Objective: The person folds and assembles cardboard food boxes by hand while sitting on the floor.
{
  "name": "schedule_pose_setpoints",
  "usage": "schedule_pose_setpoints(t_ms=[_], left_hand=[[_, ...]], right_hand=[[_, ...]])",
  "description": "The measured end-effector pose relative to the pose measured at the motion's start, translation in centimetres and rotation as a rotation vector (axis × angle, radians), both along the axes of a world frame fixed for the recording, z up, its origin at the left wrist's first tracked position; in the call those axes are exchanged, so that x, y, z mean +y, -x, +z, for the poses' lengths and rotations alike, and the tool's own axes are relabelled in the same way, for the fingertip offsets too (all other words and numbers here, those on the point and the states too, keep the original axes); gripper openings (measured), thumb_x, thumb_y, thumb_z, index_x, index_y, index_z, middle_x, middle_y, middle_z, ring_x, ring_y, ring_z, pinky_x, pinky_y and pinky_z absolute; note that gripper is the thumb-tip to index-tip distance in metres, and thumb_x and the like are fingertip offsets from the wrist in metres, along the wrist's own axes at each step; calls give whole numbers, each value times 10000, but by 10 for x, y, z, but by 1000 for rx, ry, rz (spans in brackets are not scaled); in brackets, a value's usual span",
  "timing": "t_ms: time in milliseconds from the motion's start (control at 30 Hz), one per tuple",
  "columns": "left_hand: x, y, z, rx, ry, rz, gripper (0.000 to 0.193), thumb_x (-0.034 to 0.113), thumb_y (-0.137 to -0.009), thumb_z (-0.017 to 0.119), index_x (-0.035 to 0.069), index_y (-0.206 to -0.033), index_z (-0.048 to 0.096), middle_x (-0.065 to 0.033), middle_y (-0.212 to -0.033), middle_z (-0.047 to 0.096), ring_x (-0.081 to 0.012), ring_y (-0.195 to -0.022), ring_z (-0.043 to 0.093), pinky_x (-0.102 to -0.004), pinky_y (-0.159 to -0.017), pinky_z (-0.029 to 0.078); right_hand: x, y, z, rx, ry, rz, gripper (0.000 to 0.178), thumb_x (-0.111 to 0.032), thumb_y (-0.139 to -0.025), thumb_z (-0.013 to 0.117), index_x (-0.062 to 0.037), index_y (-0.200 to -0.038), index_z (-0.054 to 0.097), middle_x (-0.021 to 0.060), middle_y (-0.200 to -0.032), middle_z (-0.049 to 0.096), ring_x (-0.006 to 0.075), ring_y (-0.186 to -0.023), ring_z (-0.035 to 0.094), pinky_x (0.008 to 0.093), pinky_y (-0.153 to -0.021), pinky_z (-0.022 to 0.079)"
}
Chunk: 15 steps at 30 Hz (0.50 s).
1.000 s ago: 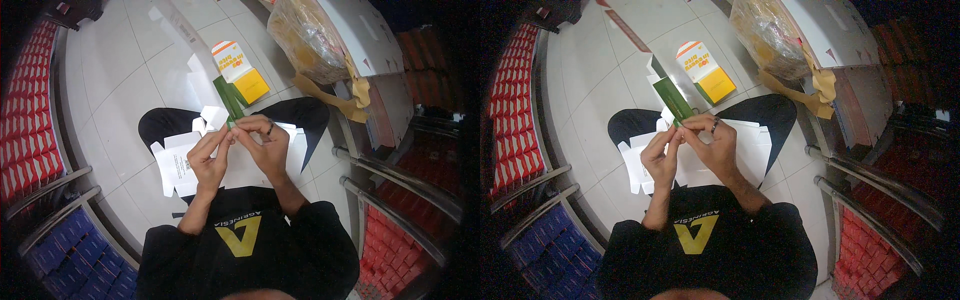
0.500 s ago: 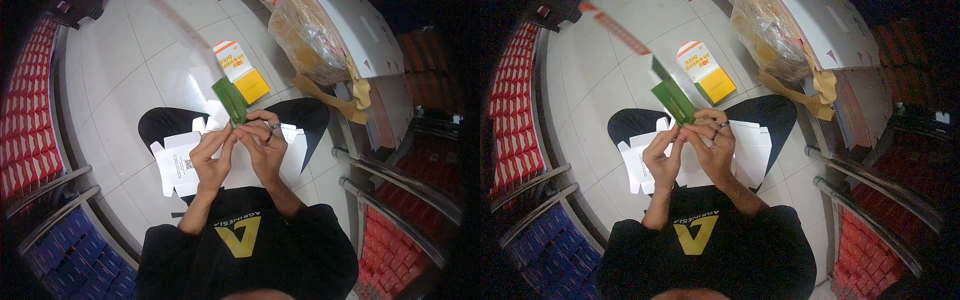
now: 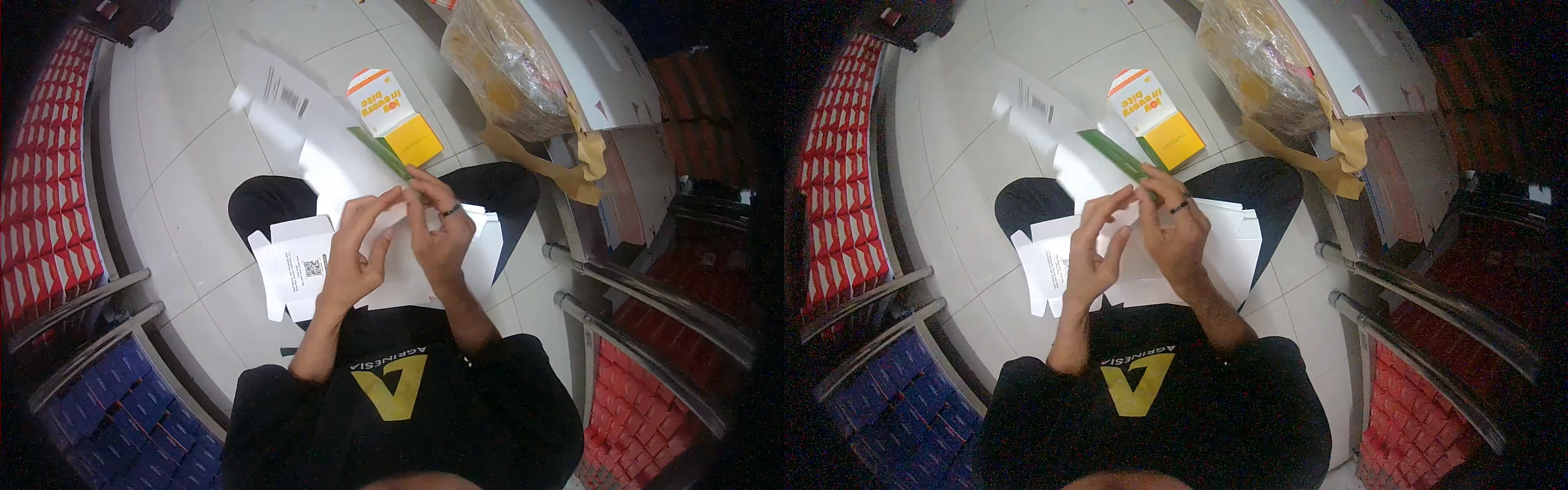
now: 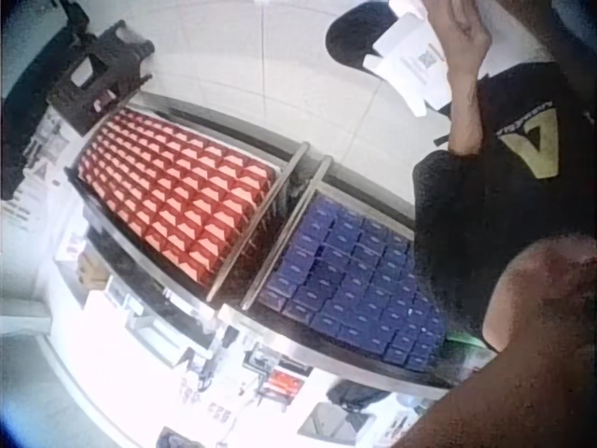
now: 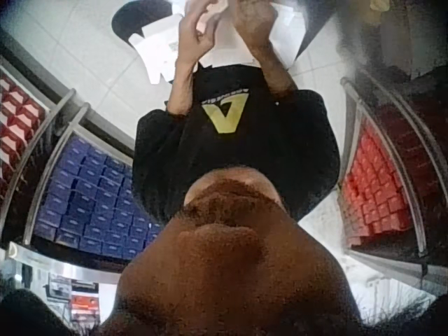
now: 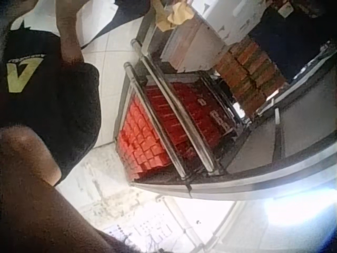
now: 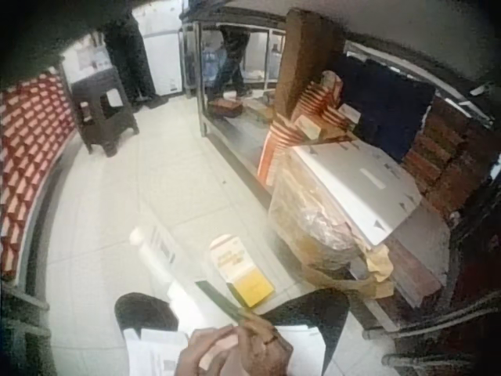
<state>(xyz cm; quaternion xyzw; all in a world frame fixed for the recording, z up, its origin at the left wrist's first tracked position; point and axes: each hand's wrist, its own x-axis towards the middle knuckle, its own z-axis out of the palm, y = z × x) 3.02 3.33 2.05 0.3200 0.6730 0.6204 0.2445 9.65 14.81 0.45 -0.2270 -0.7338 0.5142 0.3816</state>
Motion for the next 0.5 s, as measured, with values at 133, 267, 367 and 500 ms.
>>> schedule_pose_setpoints(t_ms=[133, 267, 367, 500], left_hand=[[-1, 4, 16, 479, 240, -64, 530, 83, -653, 740, 42, -1143, 540, -124, -1107, 563, -268, -996, 511, -348, -866, 403], [-3, -3, -6, 393, 301, -104, 426, 65, -663, 729, 46, -1066, 592, -117, -965, 632, -234, -802, 613, -292, -725, 479], [3, -2, -7, 210, 202, 159, 238, -28, -705, 644, -11, -942, 633, -130, -835, 660, -179, -737, 655, -251, -651, 497], [1, 20, -10, -144, -68, 360, 256, -1, -776, 642, -71, -1017, 589, -134, -899, 653, -145, -779, 636, -232, -705, 494]], right_hand=[[21, -2, 14, -103, -161, -129, 155, 45, -739, 632, 21, -892, 620, 116, -879, 655, 160, -732, 626, 255, -616, 498], [26, 6, 22, -90, -42, -67, 201, 43, -726, 647, 18, -925, 631, 113, -874, 652, 115, -689, 606, 244, -597, 490], [29, 9, 23, 29, 67, 151, 262, 27, -719, 661, 0, -977, 621, 117, -961, 632, 124, -719, 612, 238, -613, 493], [31, -1, 29, 19, -229, 136, 396, -41, -675, 720, -47, -1053, 599, 114, -1131, 556, 224, -959, 567, 332, -815, 454]])
